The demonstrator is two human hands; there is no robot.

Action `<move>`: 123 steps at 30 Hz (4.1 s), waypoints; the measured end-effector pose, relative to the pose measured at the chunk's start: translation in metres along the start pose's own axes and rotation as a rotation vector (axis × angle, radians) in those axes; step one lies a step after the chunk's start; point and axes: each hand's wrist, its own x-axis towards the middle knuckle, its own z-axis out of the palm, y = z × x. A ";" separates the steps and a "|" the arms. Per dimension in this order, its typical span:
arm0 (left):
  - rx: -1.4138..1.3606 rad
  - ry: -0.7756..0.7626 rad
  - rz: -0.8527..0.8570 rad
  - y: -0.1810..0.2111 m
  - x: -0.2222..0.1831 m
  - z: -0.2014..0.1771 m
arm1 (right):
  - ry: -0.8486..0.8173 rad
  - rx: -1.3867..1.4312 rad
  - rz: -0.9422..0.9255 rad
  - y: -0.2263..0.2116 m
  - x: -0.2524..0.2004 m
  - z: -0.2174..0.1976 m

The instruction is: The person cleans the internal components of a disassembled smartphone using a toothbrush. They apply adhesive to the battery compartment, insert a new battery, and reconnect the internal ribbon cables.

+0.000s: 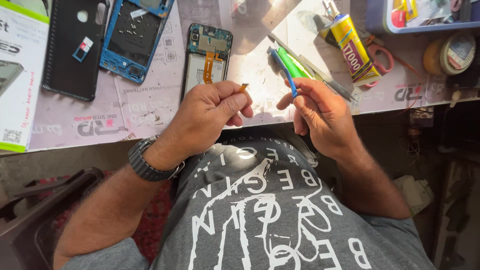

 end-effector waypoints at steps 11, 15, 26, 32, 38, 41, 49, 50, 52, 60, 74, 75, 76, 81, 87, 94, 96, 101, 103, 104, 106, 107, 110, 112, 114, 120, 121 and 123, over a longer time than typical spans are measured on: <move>0.441 0.159 0.247 -0.020 0.002 -0.010 | 0.032 -0.178 0.094 0.003 0.035 -0.004; 0.669 0.212 0.350 -0.007 0.006 -0.023 | 0.049 -0.262 0.047 -0.002 0.039 -0.002; 1.279 0.215 0.241 -0.005 0.007 -0.001 | -0.080 -0.826 -0.378 -0.018 0.015 -0.004; 1.407 0.397 0.675 -0.024 -0.006 -0.008 | -0.118 -0.948 -0.305 -0.028 0.011 0.000; 1.388 0.361 0.691 -0.044 -0.005 -0.010 | -0.098 -0.915 -0.329 -0.028 0.016 0.006; 1.376 0.386 0.692 -0.045 -0.004 -0.010 | -0.062 -0.913 -0.309 -0.031 0.019 0.007; 1.464 0.397 0.662 -0.040 0.004 -0.011 | -0.071 -1.021 -0.312 -0.029 0.029 0.022; 1.468 0.392 0.669 -0.040 0.005 -0.011 | -0.058 -1.017 -0.317 -0.029 0.029 0.023; 1.480 0.385 0.680 -0.041 0.005 -0.012 | -0.033 -1.005 -0.332 -0.028 0.029 0.024; 1.554 0.398 0.685 -0.041 0.006 -0.012 | -0.014 -0.967 -0.311 -0.026 0.027 0.029; 1.524 0.395 0.669 -0.037 0.006 -0.010 | -0.003 -0.982 -0.290 -0.023 0.022 0.030; 1.530 0.391 0.665 -0.037 0.006 -0.010 | -0.007 -0.971 -0.291 -0.022 0.024 0.031; 1.536 0.385 0.661 -0.036 0.005 -0.011 | -0.011 -0.960 -0.291 -0.022 0.025 0.032; 1.530 0.381 0.666 -0.038 0.007 -0.009 | -0.016 -0.951 -0.291 -0.025 0.023 0.031; 1.549 0.385 0.663 -0.038 0.006 -0.009 | -0.016 -0.918 -0.312 -0.024 0.019 0.032; 1.530 0.384 0.666 -0.036 0.008 -0.007 | -0.014 -0.896 -0.266 -0.022 0.022 0.029; 1.509 0.379 0.670 -0.036 0.008 -0.006 | -0.014 -0.907 -0.281 -0.024 0.021 0.030; 1.527 0.394 0.670 -0.032 0.008 -0.011 | -0.010 -0.899 -0.332 -0.031 0.030 0.036; 1.526 0.376 0.663 -0.035 0.007 -0.008 | 0.004 -0.917 -0.337 -0.029 0.025 0.034; 1.529 0.381 0.668 -0.035 0.008 -0.008 | -0.002 -0.915 -0.320 -0.028 0.025 0.034; 1.533 0.389 0.676 -0.034 0.009 -0.008 | -0.016 -0.910 -0.283 -0.028 0.024 0.032; 1.533 0.389 0.672 -0.034 0.009 -0.009 | -0.014 -0.913 -0.288 -0.027 0.024 0.033; 1.522 0.384 0.667 -0.035 0.008 -0.007 | -0.007 -0.920 -0.324 -0.027 0.021 0.031; 1.507 0.379 0.673 -0.035 0.007 -0.009 | -0.001 -0.919 -0.382 -0.026 0.023 0.032; 1.517 0.386 0.687 -0.034 0.009 -0.010 | -0.007 -0.912 -0.351 -0.029 0.026 0.034; 1.527 0.380 0.678 -0.036 0.008 -0.006 | 0.007 -0.929 -0.306 -0.025 0.020 0.032; 1.526 0.381 0.678 -0.034 0.009 -0.008 | 0.007 -0.927 -0.294 -0.025 0.022 0.033; 1.537 0.387 0.682 -0.032 0.009 -0.008 | 0.012 -0.907 -0.315 -0.026 0.023 0.033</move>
